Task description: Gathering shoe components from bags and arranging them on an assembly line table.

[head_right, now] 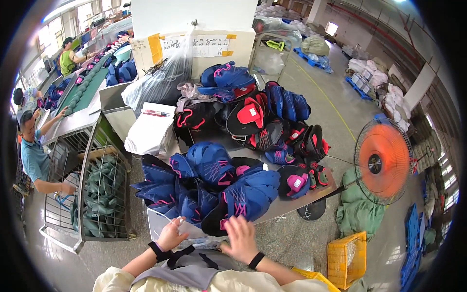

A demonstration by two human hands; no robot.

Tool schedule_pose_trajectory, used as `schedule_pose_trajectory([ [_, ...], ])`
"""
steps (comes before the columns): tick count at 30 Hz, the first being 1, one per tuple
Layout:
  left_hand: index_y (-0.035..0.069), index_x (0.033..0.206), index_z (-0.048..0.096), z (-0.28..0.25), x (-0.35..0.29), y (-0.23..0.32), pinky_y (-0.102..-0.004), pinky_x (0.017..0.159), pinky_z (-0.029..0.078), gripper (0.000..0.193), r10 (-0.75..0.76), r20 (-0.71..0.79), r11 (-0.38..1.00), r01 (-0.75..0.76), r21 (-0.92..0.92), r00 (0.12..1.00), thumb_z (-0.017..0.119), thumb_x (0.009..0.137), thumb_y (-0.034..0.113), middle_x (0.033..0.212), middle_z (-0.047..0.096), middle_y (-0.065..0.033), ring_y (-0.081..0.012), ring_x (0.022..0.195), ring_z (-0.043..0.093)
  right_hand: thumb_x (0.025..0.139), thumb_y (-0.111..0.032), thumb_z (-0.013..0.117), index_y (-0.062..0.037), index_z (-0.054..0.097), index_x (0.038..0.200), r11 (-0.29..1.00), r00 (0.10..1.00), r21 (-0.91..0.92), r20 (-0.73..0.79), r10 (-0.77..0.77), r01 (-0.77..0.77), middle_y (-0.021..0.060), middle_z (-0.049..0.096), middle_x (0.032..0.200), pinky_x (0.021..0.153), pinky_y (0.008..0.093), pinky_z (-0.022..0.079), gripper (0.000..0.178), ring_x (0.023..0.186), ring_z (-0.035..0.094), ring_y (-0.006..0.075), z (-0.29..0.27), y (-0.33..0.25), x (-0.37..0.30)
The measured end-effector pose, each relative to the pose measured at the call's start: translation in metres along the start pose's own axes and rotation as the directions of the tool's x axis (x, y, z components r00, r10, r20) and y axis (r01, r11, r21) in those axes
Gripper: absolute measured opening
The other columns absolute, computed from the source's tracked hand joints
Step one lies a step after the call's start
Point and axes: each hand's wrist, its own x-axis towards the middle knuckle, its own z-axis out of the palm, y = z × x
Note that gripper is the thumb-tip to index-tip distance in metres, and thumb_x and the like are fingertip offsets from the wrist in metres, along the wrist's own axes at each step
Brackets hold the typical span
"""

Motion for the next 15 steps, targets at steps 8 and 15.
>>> schedule_pose_trajectory([
  [8, 0.002, 0.102, 0.048, 0.057, 0.020, 0.016, -0.0420, 0.056, 0.047, 0.048, -0.080, 0.190, 0.983, 0.045, 0.180, 0.978, 0.067, 0.070, 0.032, 0.079, 0.061, -0.0166, -0.0343, 0.064, 0.060, 0.060, -0.027, 0.070, -0.0081, 0.056, 0.088, 0.989, 0.998, -0.145, -0.063, 0.014, -0.023, 0.0053, 0.055, 0.092, 0.093, 0.0490, 0.024, 0.037, 0.094, 0.048, 0.0234, 0.068, 0.007, 0.032],
  [15, 0.010, 0.084, 0.059, 0.046, 0.015, 0.001, -0.0405, 0.054, 0.047, 0.013, -0.095, 0.100, 0.992, 0.086, 0.089, 0.990, 0.057, 0.075, 0.019, 0.081, 0.062, -0.0139, -0.0317, 0.063, 0.060, 0.076, -0.012, 0.066, -0.0008, 0.056, 0.102, 0.154, 0.758, 0.983, -0.027, 0.652, -0.097, 0.0062, 0.061, 0.096, 0.076, 0.0289, 0.047, 0.030, 0.085, 0.058, 0.0140, 0.045, 0.074, -0.034],
])
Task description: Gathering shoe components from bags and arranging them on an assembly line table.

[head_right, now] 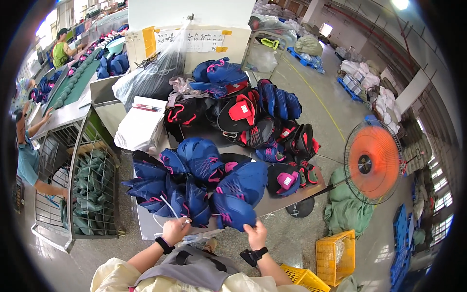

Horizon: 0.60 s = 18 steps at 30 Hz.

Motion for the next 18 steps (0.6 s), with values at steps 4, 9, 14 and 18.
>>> schedule_pose_trajectory([
  [4, 0.006, 0.084, 0.057, -0.030, 0.030, 0.018, -0.0398, 0.054, 0.047, 0.018, 0.177, -0.344, 0.970, -0.222, -0.095, 0.922, 0.058, 0.074, 0.021, 0.082, 0.058, -0.0148, -0.0327, 0.064, 0.058, 0.077, -0.010, 0.065, 0.0009, 0.051, 0.107, 0.938, 0.944, 0.173, -0.086, 0.318, -0.300, 0.0071, 0.059, 0.098, 0.077, 0.0283, 0.046, 0.035, 0.085, 0.057, 0.0145, -0.014, 0.022, -0.003],
  [9, 0.003, 0.085, 0.060, -0.059, 0.112, 0.053, -0.0384, 0.058, 0.048, 0.040, 0.126, -0.165, 0.976, -0.092, 0.199, 0.978, 0.060, 0.073, 0.041, 0.073, 0.060, -0.0140, -0.0304, 0.068, 0.060, 0.066, -0.013, 0.071, -0.0026, 0.037, 0.116, 0.977, 1.000, -0.214, 0.015, 0.027, -0.023, 0.0090, 0.053, 0.103, 0.078, 0.0301, 0.044, 0.061, 0.093, 0.054, 0.0210, -0.009, 0.014, 0.015],
  [14, 0.004, 0.076, 0.067, -0.038, 0.148, 0.076, -0.0373, 0.065, 0.050, 0.061, -0.090, 0.146, 0.912, 0.023, 0.409, 0.985, 0.051, 0.070, 0.063, 0.075, 0.063, -0.0163, -0.0280, 0.072, 0.063, 0.061, -0.029, 0.074, -0.0024, 0.042, 0.112, 0.547, 0.935, -0.771, 0.348, -0.065, 0.325, 0.0154, 0.053, 0.092, 0.072, 0.0372, 0.044, 0.066, 0.084, 0.053, 0.0301, 0.040, -0.041, 0.042],
  [18, 0.004, 0.077, 0.066, -0.020, 0.162, 0.064, -0.0373, 0.068, 0.050, 0.043, -0.227, 0.092, 0.933, 0.190, 0.305, 0.970, 0.061, 0.070, 0.046, 0.075, 0.063, -0.0160, -0.0292, 0.073, 0.062, 0.062, -0.032, 0.072, -0.0016, 0.048, 0.103, 0.464, 0.874, -0.792, 0.481, 0.072, 0.397, 0.0179, 0.056, 0.085, 0.071, 0.0380, 0.044, 0.057, 0.084, 0.054, 0.0351, 0.041, -0.038, 0.078],
])
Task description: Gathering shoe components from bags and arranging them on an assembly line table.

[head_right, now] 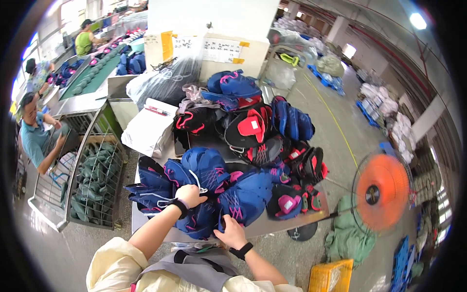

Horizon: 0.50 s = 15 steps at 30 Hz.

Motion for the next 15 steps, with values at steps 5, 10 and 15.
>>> schedule_pose_trajectory([
  [5, 0.002, 0.070, 0.057, 0.006, -0.049, -0.019, -0.0406, 0.061, 0.044, 0.024, 0.107, -0.238, 0.932, -0.181, -0.314, 0.965, 0.062, 0.072, 0.026, 0.069, 0.056, -0.0188, -0.0347, 0.067, 0.056, 0.065, -0.025, 0.070, -0.0021, 0.058, 0.090, 0.951, 0.956, 0.304, 0.259, -0.141, 0.058, 0.0169, 0.060, 0.079, 0.067, 0.0348, 0.046, 0.036, 0.074, 0.061, 0.0300, -0.071, 0.063, 0.020],
  [10, 0.002, 0.070, 0.045, 0.010, -0.148, -0.034, -0.0361, 0.058, 0.041, 0.021, -0.147, -0.444, 0.856, -0.111, -0.505, 0.884, 0.064, 0.070, 0.011, 0.067, 0.048, -0.0139, -0.0331, 0.063, 0.051, 0.065, -0.032, 0.071, -0.0012, 0.059, 0.090, 0.975, 0.739, 0.174, 0.673, -0.017, -0.135, 0.0161, 0.062, 0.078, 0.068, 0.0349, 0.046, 0.041, 0.074, 0.060, 0.0275, -0.105, 0.111, 0.035],
  [15, 0.001, 0.076, 0.053, 0.093, -0.198, -0.036, -0.0305, 0.061, 0.044, 0.013, -0.458, -0.542, 0.751, -0.019, -0.660, 0.705, 0.064, 0.070, 0.003, 0.078, 0.052, -0.0078, -0.0212, 0.066, 0.054, 0.071, -0.043, 0.063, -0.0025, 0.059, 0.090, 0.894, 0.483, 0.043, 0.829, -0.281, 0.445, 0.0189, 0.061, 0.079, 0.067, 0.0377, 0.046, 0.045, 0.076, 0.059, 0.0340, -0.091, 0.105, 0.077],
])
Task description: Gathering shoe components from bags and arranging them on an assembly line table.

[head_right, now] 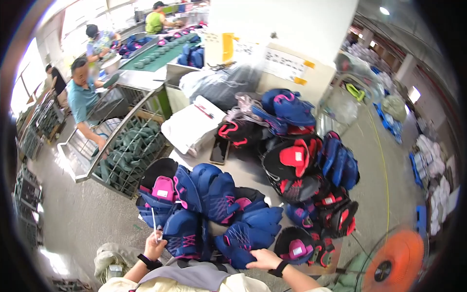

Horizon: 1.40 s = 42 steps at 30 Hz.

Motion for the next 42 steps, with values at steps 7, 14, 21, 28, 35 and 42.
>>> schedule_pose_trajectory([
  [7, 0.004, 0.081, 0.060, -0.019, 0.042, 0.029, -0.0328, 0.060, 0.046, 0.011, 0.126, 0.246, 0.947, -0.190, 0.258, 0.961, 0.062, 0.077, 0.015, 0.082, 0.056, -0.0088, -0.0248, 0.068, 0.057, 0.078, -0.018, 0.050, -0.0107, 0.063, 0.085, 0.846, 0.867, -0.418, -0.220, -0.448, 0.331, 0.0065, 0.063, 0.088, 0.067, 0.0374, 0.048, 0.016, 0.079, 0.060, 0.0263, -0.161, -0.089, 0.111],
  [14, 0.006, 0.091, 0.052, 0.001, 0.151, 0.106, -0.0353, 0.051, 0.048, 0.022, 0.390, 0.282, 0.778, -0.478, 0.407, 0.877, 0.056, 0.079, 0.025, 0.086, 0.047, -0.0088, -0.0260, 0.061, 0.057, 0.077, -0.024, 0.051, -0.0036, 0.056, 0.102, 0.793, 0.987, -0.593, 0.024, -0.156, 0.140, 0.0207, 0.052, 0.110, 0.083, 0.0441, 0.044, 0.032, 0.100, 0.053, 0.0360, -0.157, -0.087, 0.303],
  [21, 0.001, 0.117, 0.045, 0.066, 0.204, 0.067, -0.0361, 0.059, 0.051, 0.073, 0.110, 0.485, 0.701, -0.414, 0.580, 0.867, 0.068, 0.065, 0.046, 0.117, 0.044, -0.0130, -0.0244, 0.074, 0.062, 0.076, -0.045, 0.050, -0.0060, 0.049, 0.106, 0.491, 0.965, -0.846, 0.092, -0.246, 0.207, 0.0156, 0.062, 0.091, 0.070, 0.0426, 0.049, 0.050, 0.083, 0.062, 0.0313, -0.164, -0.082, 0.322],
  [28, 0.014, 0.087, 0.066, 0.060, 0.238, 0.084, -0.0346, 0.061, 0.049, 0.022, -0.265, 0.380, 0.482, -0.220, 0.848, 0.886, 0.062, 0.069, 0.024, 0.083, 0.063, -0.0076, -0.0232, 0.079, 0.062, 0.078, -0.033, 0.048, -0.0177, 0.061, 0.104, 0.615, 0.852, -0.715, 0.508, 0.130, 0.332, 0.0093, 0.063, 0.099, 0.080, 0.0342, 0.046, 0.033, 0.094, 0.058, 0.0243, -0.234, -0.107, 0.173],
  [35, 0.011, 0.086, 0.061, 0.090, 0.228, 0.109, -0.0338, 0.065, 0.049, 0.023, 0.144, 0.736, 0.579, -0.659, 0.479, 0.662, 0.057, 0.071, 0.029, 0.086, 0.059, -0.0035, -0.0224, 0.081, 0.059, 0.067, -0.026, 0.055, -0.0079, 0.059, 0.084, 0.598, 0.881, -0.714, 0.059, -0.469, 0.366, 0.0049, 0.059, 0.085, 0.075, 0.0348, 0.041, 0.025, 0.085, 0.056, 0.0192, -0.133, -0.083, 0.128],
  [42, 0.013, 0.084, 0.058, 0.082, 0.208, 0.078, -0.0289, 0.062, 0.046, 0.023, 0.294, 0.692, 0.421, -0.739, 0.526, 0.660, 0.064, 0.066, 0.026, 0.085, 0.053, 0.0005, -0.0177, 0.082, 0.050, 0.071, -0.018, 0.051, -0.0103, 0.060, 0.067, 0.579, 0.875, -0.816, -0.280, -0.395, 0.001, 0.0024, 0.053, 0.074, 0.069, 0.0308, 0.037, 0.013, 0.075, 0.052, 0.0166, -0.104, -0.070, 0.087],
])
